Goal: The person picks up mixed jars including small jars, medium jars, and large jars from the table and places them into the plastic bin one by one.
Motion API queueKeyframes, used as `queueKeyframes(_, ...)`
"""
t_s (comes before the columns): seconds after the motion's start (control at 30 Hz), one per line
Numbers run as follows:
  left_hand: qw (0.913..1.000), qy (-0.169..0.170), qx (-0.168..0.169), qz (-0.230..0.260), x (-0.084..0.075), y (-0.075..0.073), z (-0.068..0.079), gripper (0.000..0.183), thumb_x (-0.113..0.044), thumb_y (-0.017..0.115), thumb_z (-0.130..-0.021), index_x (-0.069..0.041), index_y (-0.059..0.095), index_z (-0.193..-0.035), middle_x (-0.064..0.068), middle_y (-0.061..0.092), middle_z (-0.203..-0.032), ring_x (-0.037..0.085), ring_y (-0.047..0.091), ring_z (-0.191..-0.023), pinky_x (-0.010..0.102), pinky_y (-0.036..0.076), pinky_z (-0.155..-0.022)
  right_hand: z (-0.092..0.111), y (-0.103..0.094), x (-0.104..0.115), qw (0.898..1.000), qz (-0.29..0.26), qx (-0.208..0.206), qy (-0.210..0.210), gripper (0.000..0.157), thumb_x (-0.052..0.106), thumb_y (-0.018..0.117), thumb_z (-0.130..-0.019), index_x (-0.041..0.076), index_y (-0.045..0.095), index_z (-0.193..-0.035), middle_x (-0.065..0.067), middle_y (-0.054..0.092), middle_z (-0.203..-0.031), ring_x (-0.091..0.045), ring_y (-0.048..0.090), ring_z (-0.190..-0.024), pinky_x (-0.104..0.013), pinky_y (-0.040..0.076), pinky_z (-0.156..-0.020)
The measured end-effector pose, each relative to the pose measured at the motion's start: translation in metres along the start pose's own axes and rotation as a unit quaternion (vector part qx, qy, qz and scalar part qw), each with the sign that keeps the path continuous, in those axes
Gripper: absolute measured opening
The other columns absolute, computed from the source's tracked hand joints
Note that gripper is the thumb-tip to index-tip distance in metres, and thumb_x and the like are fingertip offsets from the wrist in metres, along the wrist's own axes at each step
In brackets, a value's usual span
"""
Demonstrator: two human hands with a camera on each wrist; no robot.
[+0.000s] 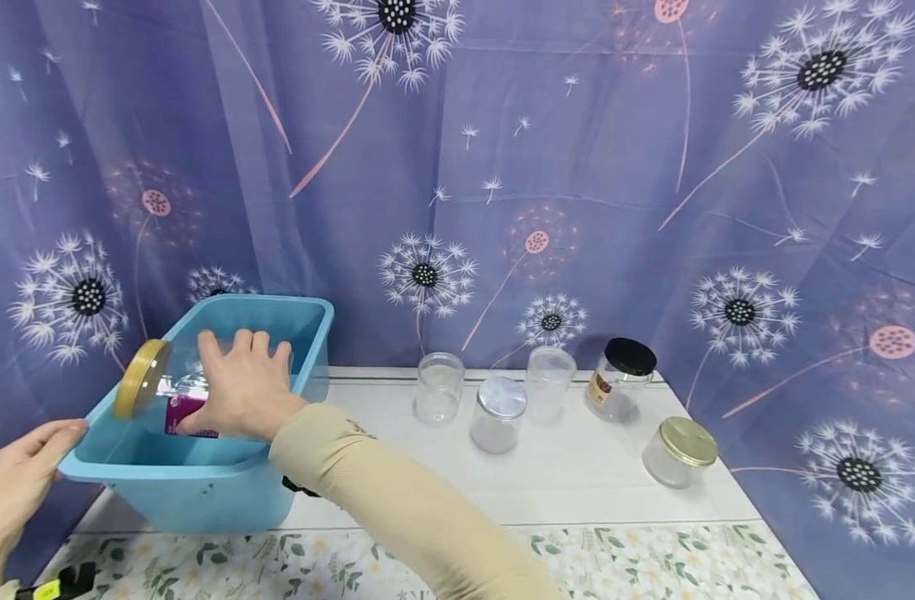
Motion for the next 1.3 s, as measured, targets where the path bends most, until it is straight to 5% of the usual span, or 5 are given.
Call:
queueKeyframes(0.13,0.9999,0.012,-0.005,0.004,0.013,-0.001,-0.007,0.048,-0.041,0.041,-0.105,0.000,0.053,-0.127,-0.015,0.055,-0.089,-0.006,0.041,-0.079,0.041,0.042,-0.073,0.001,0.007,0.005,1.000,0.007,0.015,-0.008,0.106,0.085,0.067,-0.059,0.044,0.022,-0.147,0.009,0.039,-0.135,-0.013,0.034,-0.121,-0.041,0.033,-0.101)
queueKeyframes(0.5,0.9994,0.029,0.015,0.012,-0.009,-0.001,-0.001,0.056,-0.035,0.037,-0.106,0.013,0.044,-0.134,0.015,0.058,-0.105,-0.010,0.036,-0.080,0.058,0.039,-0.079,0.005,0.021,0.009,0.999,0.020,0.031,0.003,0.106,0.084,0.067,-0.061,0.044,0.023,-0.149,0.007,0.037,-0.141,-0.016,0.033,-0.127,-0.044,0.031,-0.103)
queueKeyframes(0.87,0.9990,0.027,0.015,0.033,-0.021,-0.004,0.012,0.055,-0.032,0.040,-0.106,0.018,0.041,-0.130,-0.037,0.037,-0.085,-0.014,0.036,-0.076,0.058,0.034,-0.084,0.009,0.028,0.014,0.999,0.022,0.035,0.001,0.102,0.081,0.067,-0.064,0.042,0.025,-0.148,0.007,0.037,-0.142,-0.017,0.034,-0.128,-0.043,0.032,-0.104)
queueKeyframes(1.17,0.9999,0.011,0.008,0.011,-0.009,-0.004,0.004,0.054,-0.038,0.037,-0.106,0.007,0.047,-0.134,0.003,0.059,-0.101,-0.007,0.036,-0.082,0.057,0.038,-0.079,0.008,0.031,0.014,0.999,0.013,0.037,0.005,0.101,0.081,0.069,-0.063,0.043,0.027,-0.147,0.007,0.039,-0.140,-0.017,0.034,-0.128,-0.045,0.031,-0.104)
queueKeyframes(1.3,0.9997,0.017,0.009,0.013,-0.014,-0.005,0.006,0.054,-0.036,0.040,-0.105,0.012,0.047,-0.128,-0.020,0.053,-0.085,-0.007,0.039,-0.078,0.049,0.037,-0.076,0.007,0.033,0.012,0.999,0.011,0.042,0.010,0.101,0.080,0.069,-0.063,0.043,0.027,-0.147,0.007,0.038,-0.141,-0.017,0.034,-0.129,-0.046,0.031,-0.105)
Point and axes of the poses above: each hand's wrist, its own z-axis away from the middle knuckle, its own y-axis out of the palm, x = y × z, the point moved 8 cm from there along -z, towards the middle knuckle
